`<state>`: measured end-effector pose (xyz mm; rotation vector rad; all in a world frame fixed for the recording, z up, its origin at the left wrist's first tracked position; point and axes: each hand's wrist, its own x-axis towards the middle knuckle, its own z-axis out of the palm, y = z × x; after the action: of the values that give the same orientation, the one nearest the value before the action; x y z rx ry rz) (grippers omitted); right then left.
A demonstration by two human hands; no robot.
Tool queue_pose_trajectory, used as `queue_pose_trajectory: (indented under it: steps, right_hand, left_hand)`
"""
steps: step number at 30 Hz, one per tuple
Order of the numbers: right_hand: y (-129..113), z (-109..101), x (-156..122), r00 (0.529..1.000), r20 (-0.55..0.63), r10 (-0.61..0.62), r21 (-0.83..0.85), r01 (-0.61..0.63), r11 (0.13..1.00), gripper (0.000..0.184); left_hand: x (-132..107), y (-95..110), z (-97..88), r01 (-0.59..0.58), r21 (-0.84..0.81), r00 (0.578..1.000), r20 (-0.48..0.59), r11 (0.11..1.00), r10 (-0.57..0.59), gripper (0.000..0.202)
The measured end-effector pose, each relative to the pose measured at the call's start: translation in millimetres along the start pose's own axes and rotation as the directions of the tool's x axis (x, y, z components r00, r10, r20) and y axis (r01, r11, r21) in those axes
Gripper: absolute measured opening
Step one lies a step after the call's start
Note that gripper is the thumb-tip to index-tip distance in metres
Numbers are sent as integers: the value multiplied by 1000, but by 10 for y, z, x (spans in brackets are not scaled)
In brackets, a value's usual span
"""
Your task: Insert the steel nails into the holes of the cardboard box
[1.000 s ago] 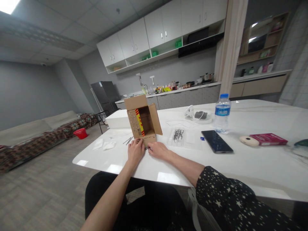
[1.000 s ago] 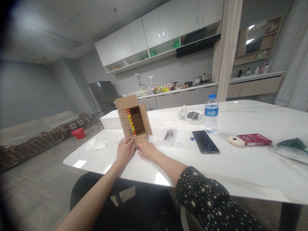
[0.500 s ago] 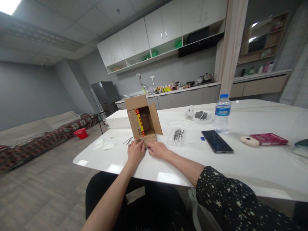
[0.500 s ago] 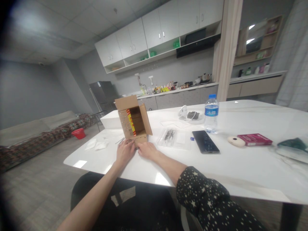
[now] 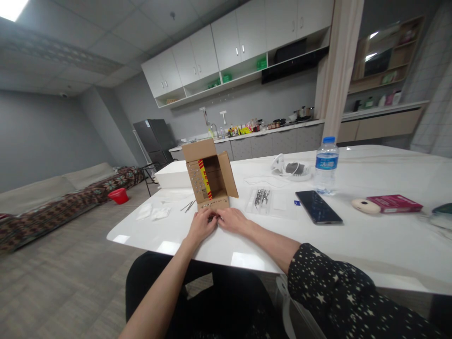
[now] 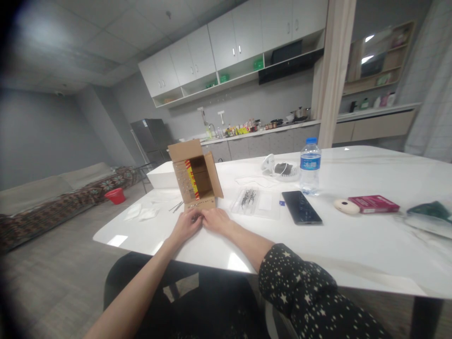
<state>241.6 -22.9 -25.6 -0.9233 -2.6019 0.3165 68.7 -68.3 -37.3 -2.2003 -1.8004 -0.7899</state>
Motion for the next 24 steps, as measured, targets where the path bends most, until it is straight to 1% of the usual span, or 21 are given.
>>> queue_pose_trajectory:
  steps: [7, 12, 18, 24]
  right_hand:
    - [-15, -20, -15, 1000, -5, 8, -9, -8, 1000, 31]
    - [2, 11, -3, 1000, -6, 13, -11, -13, 1000, 31]
    - [26, 34, 7, 1000, -8, 10, -16, -10, 1000, 31]
    - [13, 17, 1, 1000, 3, 16, -29, -16, 999, 31]
  left_hand:
    - [10, -55, 41, 49, -7, 999, 5, 999, -49, 6]
    - [-3, -89, 72, 63, -29, 998, -28, 998, -63, 6]
    - [-9, -116, 71, 64, -92, 993, -95, 994, -73, 13]
    - [-2, -136, 46, 75, -139, 967, -233, 987, -106, 11]
